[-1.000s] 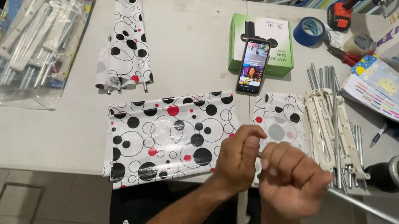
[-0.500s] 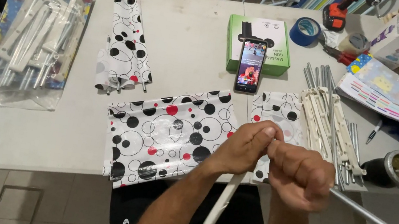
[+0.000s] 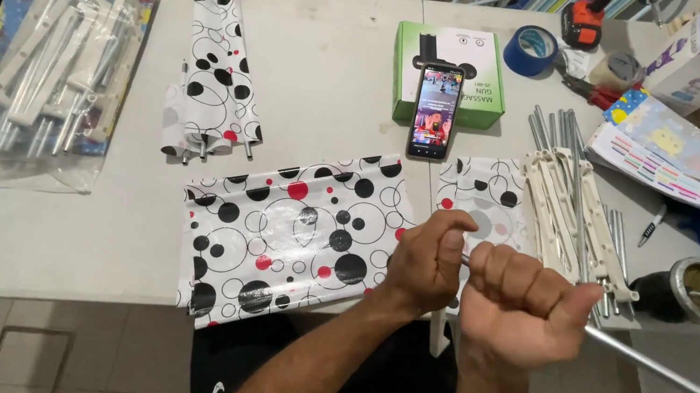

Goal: Unfolding fabric shelf components and organizing metal support rods for assembly.

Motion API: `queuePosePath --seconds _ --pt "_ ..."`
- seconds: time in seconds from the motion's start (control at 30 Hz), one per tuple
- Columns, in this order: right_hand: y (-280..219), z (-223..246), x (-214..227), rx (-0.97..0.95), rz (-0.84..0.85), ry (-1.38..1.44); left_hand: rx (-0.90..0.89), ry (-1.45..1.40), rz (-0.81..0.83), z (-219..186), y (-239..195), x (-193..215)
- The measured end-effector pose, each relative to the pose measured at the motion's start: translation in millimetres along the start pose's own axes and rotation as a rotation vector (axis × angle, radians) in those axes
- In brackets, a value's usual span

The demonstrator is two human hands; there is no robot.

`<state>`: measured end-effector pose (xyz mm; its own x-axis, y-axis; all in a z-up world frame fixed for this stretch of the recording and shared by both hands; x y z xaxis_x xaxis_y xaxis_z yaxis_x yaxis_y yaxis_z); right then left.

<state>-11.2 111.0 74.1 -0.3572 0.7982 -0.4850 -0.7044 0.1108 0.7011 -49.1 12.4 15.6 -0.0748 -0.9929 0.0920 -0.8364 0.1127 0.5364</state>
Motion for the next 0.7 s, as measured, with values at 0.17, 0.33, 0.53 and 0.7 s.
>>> queuePosePath --seconds 0.17,0.33,0.53,0.7 --pt "-11 5 18 0.070 0.146 -0.052 0.095 -0.172 0.116 6 -4 -9" --pt "7 40 -32 0.030 0.420 -0.128 0.598 -0.236 0.710 -5 13 3" --pt "23 96 0 0.101 0.101 -0.585 0.857 -0.338 0.173 48 -24 79" --pt "-2 47 102 -0.553 -0.383 -0.820 0.791 -0.703 -0.035 44 -113 73"
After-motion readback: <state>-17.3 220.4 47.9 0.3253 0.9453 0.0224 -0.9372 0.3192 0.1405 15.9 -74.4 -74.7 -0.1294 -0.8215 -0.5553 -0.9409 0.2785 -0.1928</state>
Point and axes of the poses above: each hand's wrist, its own y-axis towards the middle knuckle, its own x-axis out of the back of the hand, z = x × y, the point moved 4 cm from there along y, towards the middle knuckle, and after that the axes turned 3 degrees about z, right-handed, at the moved point
